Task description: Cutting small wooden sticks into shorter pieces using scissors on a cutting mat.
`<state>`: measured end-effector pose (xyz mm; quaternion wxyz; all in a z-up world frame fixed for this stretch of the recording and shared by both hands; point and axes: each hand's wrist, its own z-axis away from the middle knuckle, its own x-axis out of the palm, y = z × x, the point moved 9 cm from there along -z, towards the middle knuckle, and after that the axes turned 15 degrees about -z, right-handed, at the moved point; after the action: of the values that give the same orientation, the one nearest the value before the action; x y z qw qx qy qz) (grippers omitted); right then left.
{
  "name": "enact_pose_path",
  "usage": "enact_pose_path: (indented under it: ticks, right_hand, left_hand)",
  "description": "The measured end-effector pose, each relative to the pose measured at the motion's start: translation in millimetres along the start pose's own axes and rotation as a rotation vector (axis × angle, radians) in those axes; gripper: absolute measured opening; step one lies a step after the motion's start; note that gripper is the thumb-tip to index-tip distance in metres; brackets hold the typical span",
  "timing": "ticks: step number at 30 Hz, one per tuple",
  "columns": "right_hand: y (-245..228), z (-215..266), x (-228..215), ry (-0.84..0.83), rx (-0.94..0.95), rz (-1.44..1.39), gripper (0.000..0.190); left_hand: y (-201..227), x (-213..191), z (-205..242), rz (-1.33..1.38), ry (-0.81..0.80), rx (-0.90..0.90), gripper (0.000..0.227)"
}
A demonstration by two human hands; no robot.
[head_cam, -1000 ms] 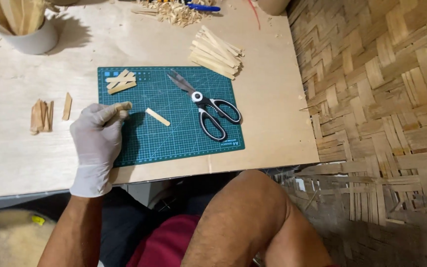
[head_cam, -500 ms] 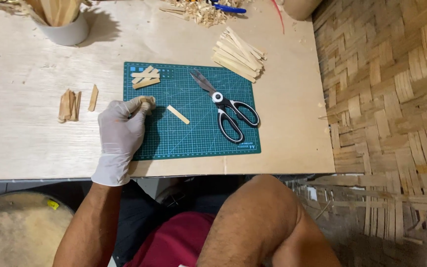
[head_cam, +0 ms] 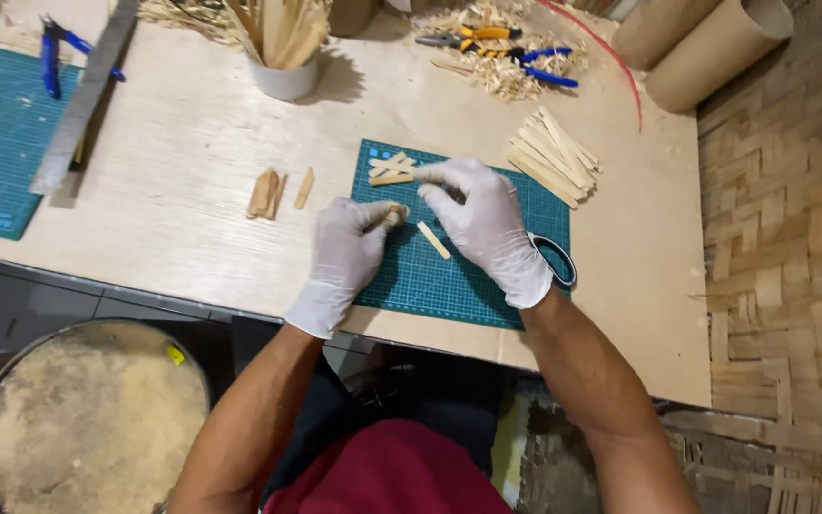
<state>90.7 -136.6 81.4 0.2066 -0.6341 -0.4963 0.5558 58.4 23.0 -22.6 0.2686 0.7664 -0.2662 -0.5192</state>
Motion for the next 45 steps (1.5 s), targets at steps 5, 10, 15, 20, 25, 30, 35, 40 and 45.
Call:
enact_pose_path:
  ticks: [5,10,15,20,25,30,35,40,45]
  right_hand:
    - [4.3,1.9,25.7,-0.081,0.071,-0.043,0.019]
    - [17.0,3.2,39.2,-0.087,0.119,0.013,0.012]
    - [8.6,4.6,33.9,-0.019,-0.010,-0.017,0.009]
    - [-5.3,5.1,1.1,0.054,0.106,-0.092,0.005]
    - [14.0,17.7,-25.3,0.117,0.241,-0.256,0.007]
    - [19.7,30.9,-46.3,0.161,0.266,-0.329,0.007]
    - [27.6,33.7,-50.6,0.159,0.288,-0.354,0.009]
    - [11.6,38.2,-69.5,0.173,0.304,-0.465,0.014]
    - [10.8,73.2,-105.0,-0.129,0.607,0.172,0.024]
  left_hand:
    - [-0.1,-18.1,0.1,-0.022,0.020,-0.027,0.013]
    - [-0.2,-16.3,2.2,0.005,0.016,-0.060,0.016]
    - [10.7,-25.0,-2.5,0.059,-0.027,-0.048,0.017]
    - [48.2,-24.3,-11.4,0.162,-0.085,0.010,0.016]
    - [84.6,-22.1,-9.6,0.339,-0.232,-0.003,0.028]
    - [109.6,-9.0,-5.9,0.521,-0.427,-0.012,0.033]
    - [100.8,10.2,-7.3,0.411,-0.428,0.006,0.024]
    - [94.7,20.1,-16.7,0.424,-0.439,-0.046,0.019]
    - [68.9,31.0,-24.3,0.826,-0.426,-0.186,0.026]
